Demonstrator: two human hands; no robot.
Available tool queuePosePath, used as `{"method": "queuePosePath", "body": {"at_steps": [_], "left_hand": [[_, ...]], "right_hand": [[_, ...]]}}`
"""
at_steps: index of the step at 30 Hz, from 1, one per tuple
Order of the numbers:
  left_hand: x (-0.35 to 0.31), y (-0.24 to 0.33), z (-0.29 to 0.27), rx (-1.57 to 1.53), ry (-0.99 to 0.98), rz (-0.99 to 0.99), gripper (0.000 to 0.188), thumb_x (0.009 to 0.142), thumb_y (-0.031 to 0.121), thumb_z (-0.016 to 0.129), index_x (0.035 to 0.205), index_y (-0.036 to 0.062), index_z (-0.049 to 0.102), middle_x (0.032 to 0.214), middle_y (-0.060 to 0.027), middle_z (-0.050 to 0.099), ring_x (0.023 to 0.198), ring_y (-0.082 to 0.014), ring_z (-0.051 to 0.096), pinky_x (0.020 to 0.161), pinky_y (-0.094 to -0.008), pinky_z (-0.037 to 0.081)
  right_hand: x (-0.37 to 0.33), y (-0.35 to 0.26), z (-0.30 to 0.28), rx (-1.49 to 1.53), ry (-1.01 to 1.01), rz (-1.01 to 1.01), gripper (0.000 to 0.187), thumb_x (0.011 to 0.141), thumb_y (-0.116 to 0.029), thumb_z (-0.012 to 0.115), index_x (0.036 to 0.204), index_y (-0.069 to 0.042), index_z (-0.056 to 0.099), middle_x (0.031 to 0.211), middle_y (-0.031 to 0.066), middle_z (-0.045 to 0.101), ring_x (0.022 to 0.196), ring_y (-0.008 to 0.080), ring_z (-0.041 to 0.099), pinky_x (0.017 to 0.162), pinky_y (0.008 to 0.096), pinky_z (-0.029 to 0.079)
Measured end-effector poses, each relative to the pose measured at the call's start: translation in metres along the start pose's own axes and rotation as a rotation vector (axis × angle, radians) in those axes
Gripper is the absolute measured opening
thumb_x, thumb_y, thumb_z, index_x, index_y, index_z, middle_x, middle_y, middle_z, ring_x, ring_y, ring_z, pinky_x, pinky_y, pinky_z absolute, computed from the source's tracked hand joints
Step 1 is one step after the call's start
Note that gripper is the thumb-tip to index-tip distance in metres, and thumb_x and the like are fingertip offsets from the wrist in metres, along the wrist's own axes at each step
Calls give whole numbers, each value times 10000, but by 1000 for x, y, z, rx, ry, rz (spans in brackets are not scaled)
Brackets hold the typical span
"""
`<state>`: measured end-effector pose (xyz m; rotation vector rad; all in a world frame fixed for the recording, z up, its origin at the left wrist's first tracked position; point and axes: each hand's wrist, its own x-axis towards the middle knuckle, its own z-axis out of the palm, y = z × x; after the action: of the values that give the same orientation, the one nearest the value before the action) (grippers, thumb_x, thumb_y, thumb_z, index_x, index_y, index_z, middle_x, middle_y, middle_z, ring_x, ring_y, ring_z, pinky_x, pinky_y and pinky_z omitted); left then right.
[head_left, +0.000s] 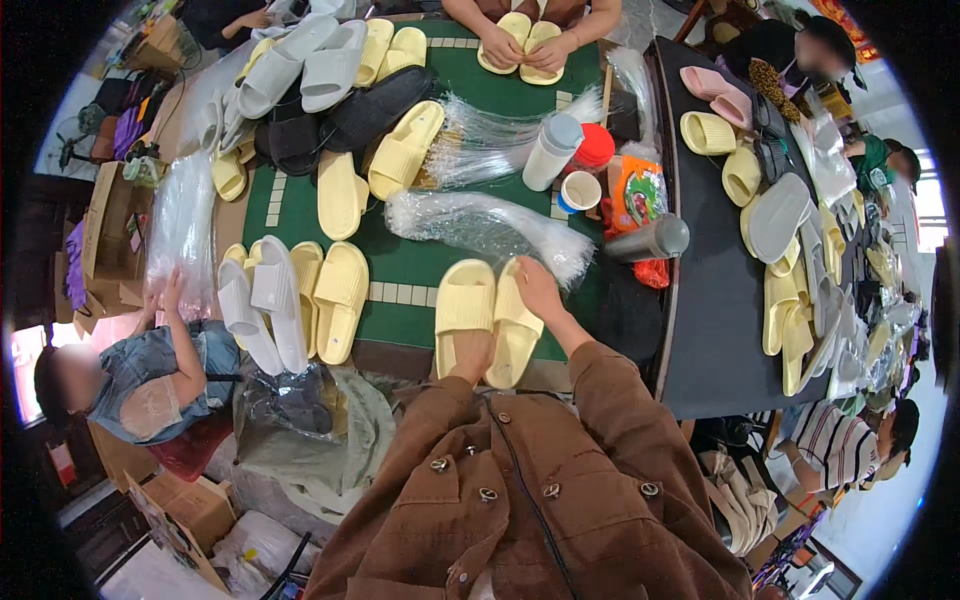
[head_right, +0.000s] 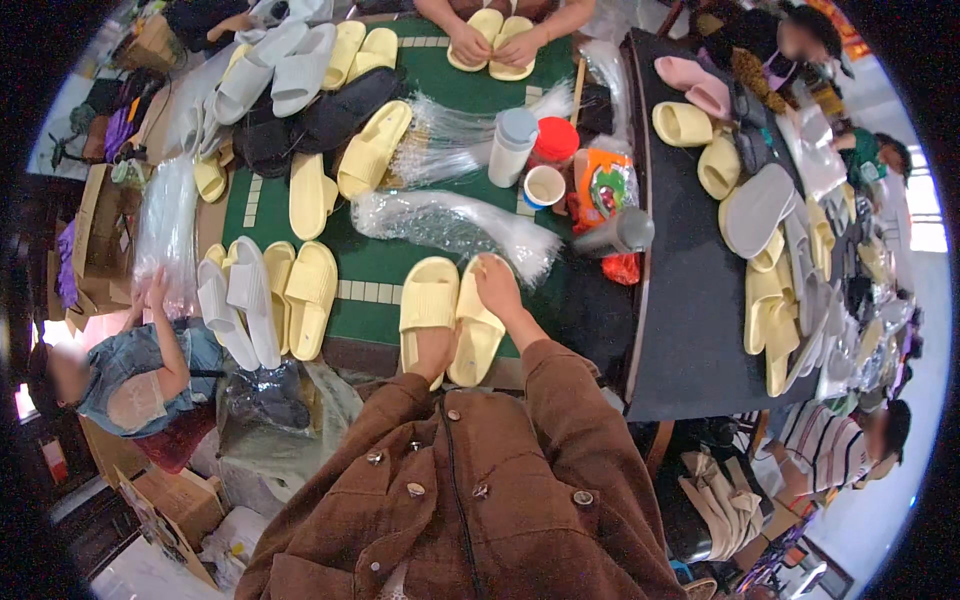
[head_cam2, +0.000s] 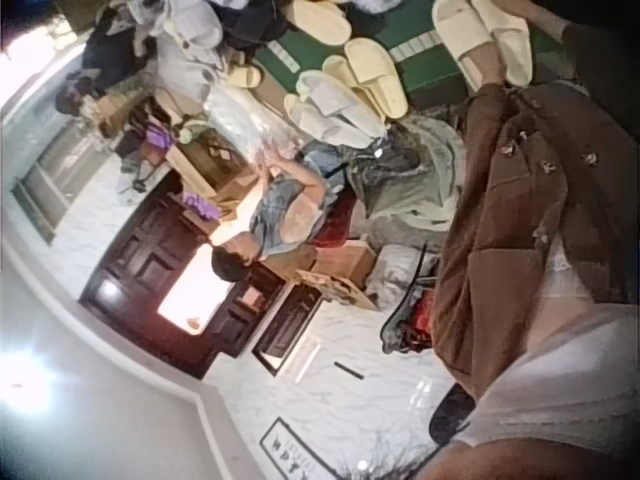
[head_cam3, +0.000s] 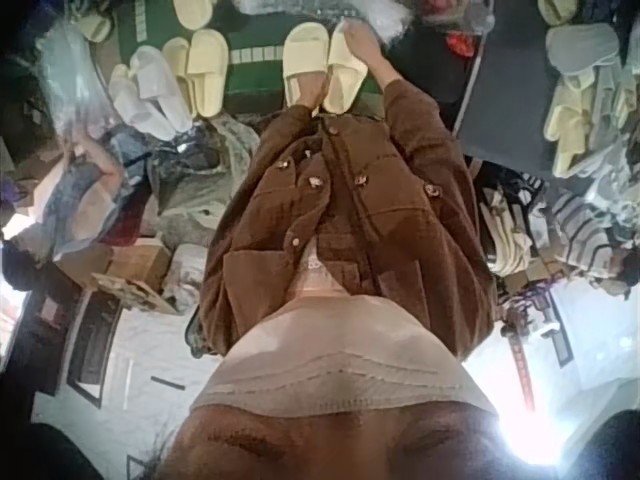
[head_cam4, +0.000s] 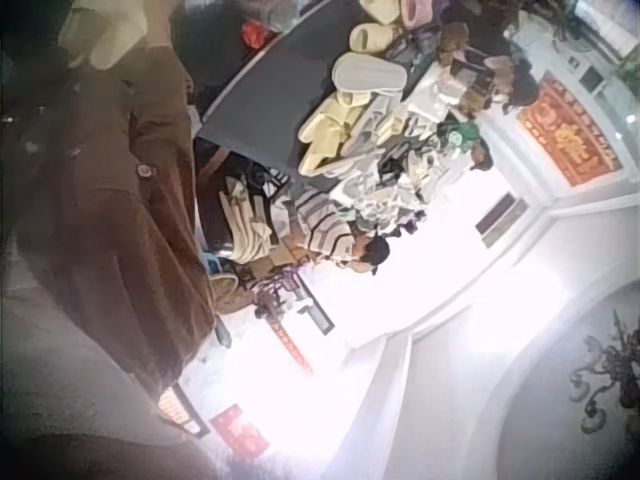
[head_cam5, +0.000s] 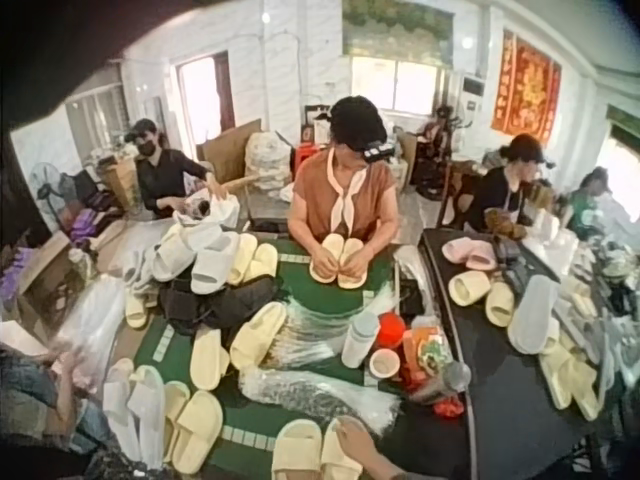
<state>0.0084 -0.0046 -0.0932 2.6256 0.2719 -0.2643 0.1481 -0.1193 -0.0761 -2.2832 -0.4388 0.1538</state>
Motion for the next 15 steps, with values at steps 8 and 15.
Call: {"method": "queuePosePath", "body": {"at_steps": [8, 15], "left_hand": [[-15, 1, -5, -52, 31, 113, 396, 883, 269, 511, 1108, -51, 570, 1075, -245, 577, 980, -406, 528, 877, -499, 370], [-10, 14, -26, -159, 17, 100, 533, 850, 226, 537, 1303, -28, 417, 1321, -235, 424, 1152, -396, 438, 961, -475, 333]], "right_hand": [[1, -21, 22, 42, -64, 354, 243, 838, -273, 566, 972, -93, 658, 871, 144, 629, 810, 280, 599, 713, 385, 453], [0, -26, 9, 234, -80, 174, 200, 836, -242, 558, 868, -83, 676, 782, 119, 633, 755, 252, 598, 691, 356, 451]]}}
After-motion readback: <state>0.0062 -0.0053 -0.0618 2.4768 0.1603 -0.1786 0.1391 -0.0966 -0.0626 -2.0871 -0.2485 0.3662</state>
